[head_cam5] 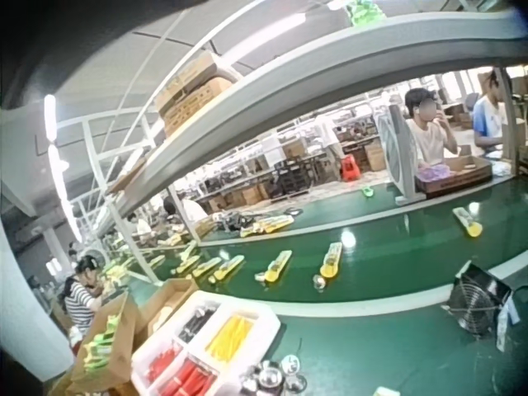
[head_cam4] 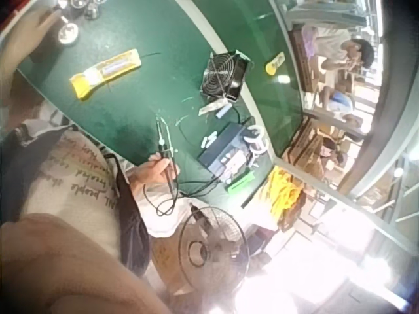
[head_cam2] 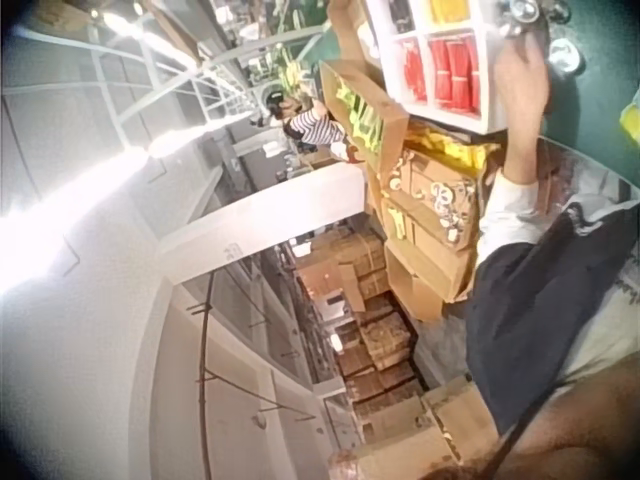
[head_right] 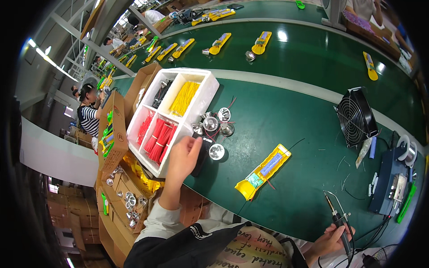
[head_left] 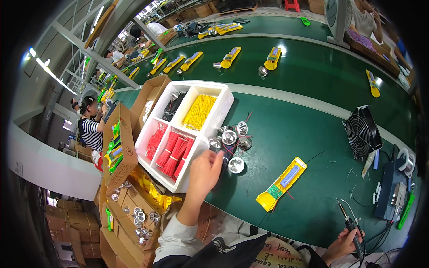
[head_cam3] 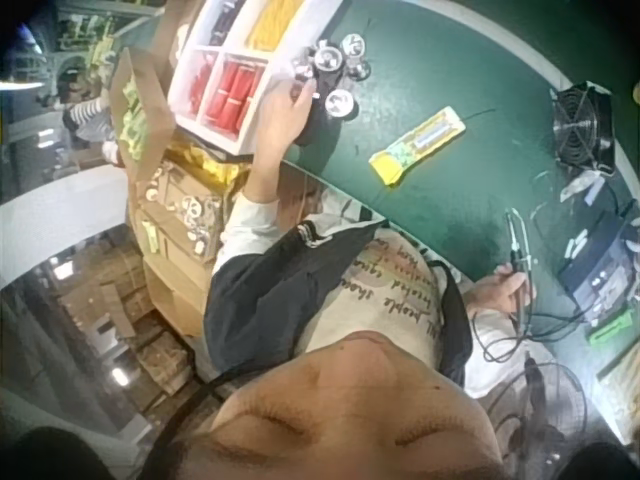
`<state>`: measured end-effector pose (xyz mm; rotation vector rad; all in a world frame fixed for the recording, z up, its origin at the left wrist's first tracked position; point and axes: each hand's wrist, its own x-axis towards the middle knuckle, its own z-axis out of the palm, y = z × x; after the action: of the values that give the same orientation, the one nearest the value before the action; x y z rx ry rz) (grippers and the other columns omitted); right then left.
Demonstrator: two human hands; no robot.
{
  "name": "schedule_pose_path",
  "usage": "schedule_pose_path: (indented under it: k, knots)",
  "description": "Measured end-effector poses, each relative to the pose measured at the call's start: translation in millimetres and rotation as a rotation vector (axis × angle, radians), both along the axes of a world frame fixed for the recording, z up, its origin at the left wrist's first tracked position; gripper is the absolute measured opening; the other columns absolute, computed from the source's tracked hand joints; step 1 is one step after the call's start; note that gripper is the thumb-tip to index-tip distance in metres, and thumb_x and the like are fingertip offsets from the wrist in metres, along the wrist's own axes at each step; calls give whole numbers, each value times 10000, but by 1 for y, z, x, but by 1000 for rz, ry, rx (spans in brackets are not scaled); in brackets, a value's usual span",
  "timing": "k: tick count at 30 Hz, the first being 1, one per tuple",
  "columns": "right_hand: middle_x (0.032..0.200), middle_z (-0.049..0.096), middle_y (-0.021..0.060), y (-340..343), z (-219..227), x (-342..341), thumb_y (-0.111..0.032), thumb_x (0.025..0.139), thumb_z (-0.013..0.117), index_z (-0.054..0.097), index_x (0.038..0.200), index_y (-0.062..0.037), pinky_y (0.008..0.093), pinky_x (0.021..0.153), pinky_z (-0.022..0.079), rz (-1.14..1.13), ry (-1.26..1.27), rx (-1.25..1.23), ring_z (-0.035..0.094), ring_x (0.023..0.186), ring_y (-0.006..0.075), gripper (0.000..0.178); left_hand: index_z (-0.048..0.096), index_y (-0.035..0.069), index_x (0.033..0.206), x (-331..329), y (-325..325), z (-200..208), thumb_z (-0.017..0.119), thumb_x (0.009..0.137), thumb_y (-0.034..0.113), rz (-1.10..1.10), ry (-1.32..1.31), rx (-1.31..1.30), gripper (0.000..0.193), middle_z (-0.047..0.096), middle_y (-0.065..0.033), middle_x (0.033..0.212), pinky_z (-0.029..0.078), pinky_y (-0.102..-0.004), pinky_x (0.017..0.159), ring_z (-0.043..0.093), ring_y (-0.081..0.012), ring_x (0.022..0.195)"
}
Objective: The person solders wires and circuit boards inside flashlight housings using a soldering iron, retrieves reflector parts, and places the assembled flashlight components onto a conveyor belt.
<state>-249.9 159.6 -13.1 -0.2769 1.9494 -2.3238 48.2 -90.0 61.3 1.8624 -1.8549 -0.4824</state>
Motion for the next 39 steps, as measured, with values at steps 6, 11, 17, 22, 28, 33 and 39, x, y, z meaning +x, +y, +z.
schedule_pose_path:
  k: [6, 11, 17, 22, 28, 33, 39]
  knots:
    - [708, 465, 55, -8, 5, 9, -97, 841, 458, 430, 919, 8, 172, 456, 325, 68, 33, 25, 431, 529, 82, 133, 579, -26, 732, -11, -9, -18, 570, 774, 285, 23, 139, 82, 314, 598, -136, 638, 443, -325, 568, 589, -253, 604]
    - [666, 460, 53, -10, 8, 14, -97, 827, 468, 431, 908, 13, 162, 449, 328, 79, 39, 19, 430, 520, 73, 142, 586, -24, 735, -18, -14, -36, 626, 735, 239, -51, 118, 70, 266, 559, -71, 573, 408, -262, 516, 527, -133, 532]
    - [636, 477, 59, -12, 10, 15, -88, 820, 470, 434, 891, 8, 153, 431, 326, 59, 67, 24, 421, 486, 63, 125, 571, 8, 746, -20, -8, -39, 613, 734, 166, -206, 201, -10, 164, 570, -107, 655, 403, -308, 542, 528, -219, 577]
    - [652, 497, 53, -17, 5, 18, -97, 835, 481, 439, 915, -7, 148, 431, 327, 107, 72, 40, 435, 495, 57, 127, 578, 3, 781, -7, 28, -37, 599, 748, 80, -313, 369, 19, 87, 573, -82, 704, 408, -268, 591, 522, -168, 652]
    - [617, 488, 64, -29, 13, 29, -57, 816, 469, 422, 881, 0, 157, 419, 348, 159, 70, 1, 429, 453, 71, 99, 607, 32, 777, -11, 46, -53, 614, 718, 62, -289, 403, -133, 67, 588, -70, 712, 406, -276, 627, 528, -178, 693]
    - [623, 481, 69, -30, 18, 34, -59, 811, 477, 417, 868, -5, 157, 409, 357, 141, 103, -12, 436, 449, 75, 98, 622, 46, 765, -20, 55, -56, 631, 683, 37, -363, 465, -81, 83, 588, -51, 636, 400, -284, 652, 519, -176, 631]
    - [657, 466, 71, -25, 7, 34, -44, 787, 513, 421, 849, -1, 173, 398, 389, 194, 168, 3, 452, 454, 84, 119, 583, 5, 761, -23, 83, -62, 583, 722, 3, -399, 517, -82, 40, 578, -63, 657, 400, -292, 747, 503, -133, 640]
